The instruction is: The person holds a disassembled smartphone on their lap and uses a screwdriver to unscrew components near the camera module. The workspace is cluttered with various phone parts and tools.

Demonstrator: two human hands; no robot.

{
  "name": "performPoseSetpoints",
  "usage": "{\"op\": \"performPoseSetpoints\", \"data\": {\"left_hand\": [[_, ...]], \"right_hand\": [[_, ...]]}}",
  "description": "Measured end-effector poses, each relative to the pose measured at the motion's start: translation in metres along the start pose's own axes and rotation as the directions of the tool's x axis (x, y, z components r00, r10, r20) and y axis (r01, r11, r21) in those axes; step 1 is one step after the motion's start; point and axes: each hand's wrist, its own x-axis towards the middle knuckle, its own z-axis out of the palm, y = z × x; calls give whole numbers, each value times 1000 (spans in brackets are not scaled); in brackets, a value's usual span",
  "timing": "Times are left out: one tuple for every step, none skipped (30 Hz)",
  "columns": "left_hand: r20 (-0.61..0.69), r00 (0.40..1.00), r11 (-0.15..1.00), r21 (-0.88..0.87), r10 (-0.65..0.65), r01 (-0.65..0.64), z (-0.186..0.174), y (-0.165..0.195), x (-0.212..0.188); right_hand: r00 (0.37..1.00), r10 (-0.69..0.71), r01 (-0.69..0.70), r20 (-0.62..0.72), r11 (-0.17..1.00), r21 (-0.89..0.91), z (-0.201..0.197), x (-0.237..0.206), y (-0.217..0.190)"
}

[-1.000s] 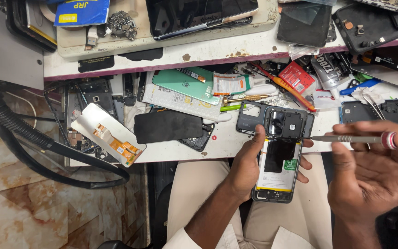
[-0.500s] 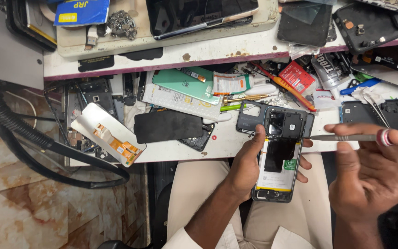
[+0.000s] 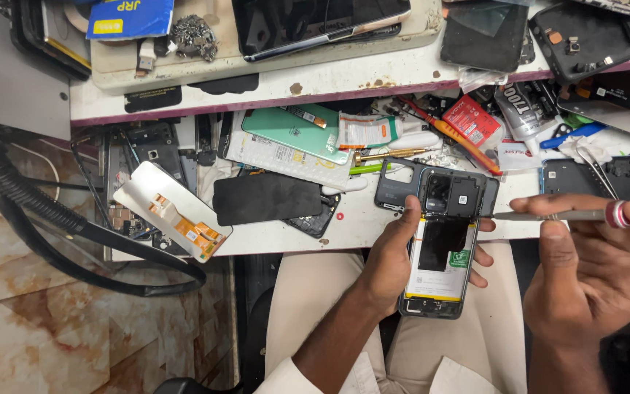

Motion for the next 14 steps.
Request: {"op": "performPoseSetpoints", "data": {"left_hand": [[5,1000,1000,-10,-6,6,0,0,0],[13,1000,1000,-18,-13,13,0,1,1],[15,1000,999,-30,-18,18,0,1,0],[4,1000,1000,-18,-14,14,1,0,-2],[-1,1000,1000,-2,-10,10,1,0,-1],[-3,1000,1000,14,-6,6,1,1,0],[-3,1000,1000,-3,-10,10,1,1,-1],[-3,1000,1000,-20,-14,14,2,0,-2],[7,1000,999,-34,-21,21,2,0,-1],[11,1000,999,-28,-22,22,2,1,1],[9,1000,999,-25,-20,20,2,0,0],[6,1000,1000,-19,-17,17,2,1,-1],[6,1000,1000,-9,-15,15,2,1,-1],[5,1000,1000,-1,-12,12,2,1,-1]], "right_hand": [[1000,0,0,-3,1000,-3,0,1,0],[1000,0,0,-3,1000,-4,1,0,0],[1000,-3,3,-3,1000,-9,1,0,0],[1000,-3,3,2,1000,-9,0,-2,0],[1000,-9,9,2,1000,-10,0,-3,0],[1000,-9,9,-2,1000,-13,1,-3,1],[1000,-9,9,-5,1000,-16,1,-4,1],[1000,-4,3,-10,1000,-20,2,-5,1],[1000,-3,3,-22,1000,-27,3,-4,1],[999,-3,2,-35,999,-36,5,-3,0],[999,1,-3,-41,999,-41,6,-2,-2],[999,18,-19,-43,999,-29,8,0,-5],[998,34,-35,-45,999,-16,10,3,-8],[997,64,-63,-37,998,15,9,8,-11]]}}
